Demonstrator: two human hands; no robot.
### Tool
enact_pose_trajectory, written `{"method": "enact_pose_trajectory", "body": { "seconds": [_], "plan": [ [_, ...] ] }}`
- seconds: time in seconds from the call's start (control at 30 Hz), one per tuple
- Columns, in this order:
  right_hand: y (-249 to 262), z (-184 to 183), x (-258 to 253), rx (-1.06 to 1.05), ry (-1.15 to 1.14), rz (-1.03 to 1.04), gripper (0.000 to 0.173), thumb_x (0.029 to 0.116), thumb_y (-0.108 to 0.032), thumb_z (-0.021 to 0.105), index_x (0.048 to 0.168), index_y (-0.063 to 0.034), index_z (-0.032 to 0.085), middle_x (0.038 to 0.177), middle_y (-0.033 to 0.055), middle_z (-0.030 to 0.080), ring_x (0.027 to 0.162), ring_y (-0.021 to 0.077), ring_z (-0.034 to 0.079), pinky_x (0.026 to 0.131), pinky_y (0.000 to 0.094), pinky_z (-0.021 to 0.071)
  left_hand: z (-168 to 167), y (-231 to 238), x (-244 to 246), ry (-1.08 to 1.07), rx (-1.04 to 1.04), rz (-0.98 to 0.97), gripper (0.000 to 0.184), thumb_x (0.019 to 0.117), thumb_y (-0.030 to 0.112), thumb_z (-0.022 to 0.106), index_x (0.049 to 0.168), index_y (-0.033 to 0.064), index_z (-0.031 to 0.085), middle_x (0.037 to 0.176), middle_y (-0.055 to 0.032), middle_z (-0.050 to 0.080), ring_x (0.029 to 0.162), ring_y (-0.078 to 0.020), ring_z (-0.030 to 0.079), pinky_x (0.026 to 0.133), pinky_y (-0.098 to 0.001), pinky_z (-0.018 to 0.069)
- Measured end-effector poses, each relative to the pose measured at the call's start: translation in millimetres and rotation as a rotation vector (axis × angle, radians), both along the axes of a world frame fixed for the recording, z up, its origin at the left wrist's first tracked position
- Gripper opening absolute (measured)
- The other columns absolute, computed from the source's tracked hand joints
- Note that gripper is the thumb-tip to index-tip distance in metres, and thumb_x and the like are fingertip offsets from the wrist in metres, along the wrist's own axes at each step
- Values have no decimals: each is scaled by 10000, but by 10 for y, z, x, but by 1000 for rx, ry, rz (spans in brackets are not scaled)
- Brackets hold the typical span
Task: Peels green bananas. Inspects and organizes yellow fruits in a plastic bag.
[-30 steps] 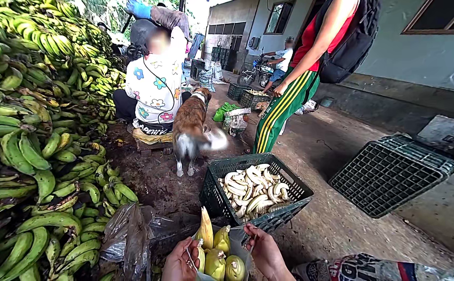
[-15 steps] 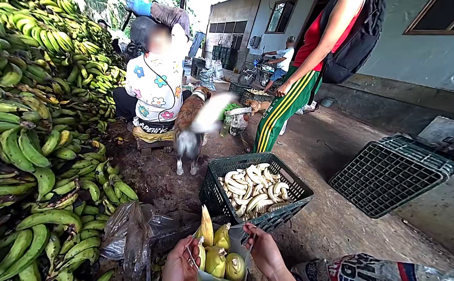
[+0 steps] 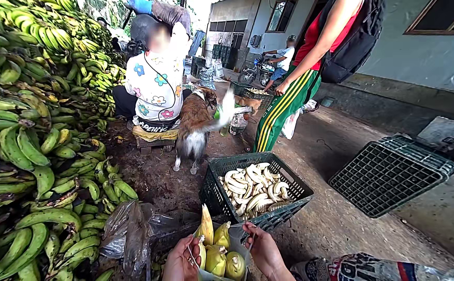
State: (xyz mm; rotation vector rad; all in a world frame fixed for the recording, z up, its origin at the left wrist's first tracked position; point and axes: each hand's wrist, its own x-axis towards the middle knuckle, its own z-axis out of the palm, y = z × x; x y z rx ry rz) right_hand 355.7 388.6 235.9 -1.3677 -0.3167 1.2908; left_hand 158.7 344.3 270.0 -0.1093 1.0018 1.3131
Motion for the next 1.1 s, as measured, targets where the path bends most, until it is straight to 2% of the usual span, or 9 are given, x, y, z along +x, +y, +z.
{"method": "enact_pose_trajectory", "body": {
  "seconds": [1.1],
  "plan": [
    [10, -6, -19, -1, -11, 18, 198, 1055, -44, 422, 1054, 4, 614, 765, 34, 649, 502, 57, 499, 480, 199, 429, 9, 17, -8, -11, -8, 2, 218, 1063, 110, 415, 873, 105, 521, 670, -4, 589, 535, -65, 561, 520, -183, 491]
  ]
}}
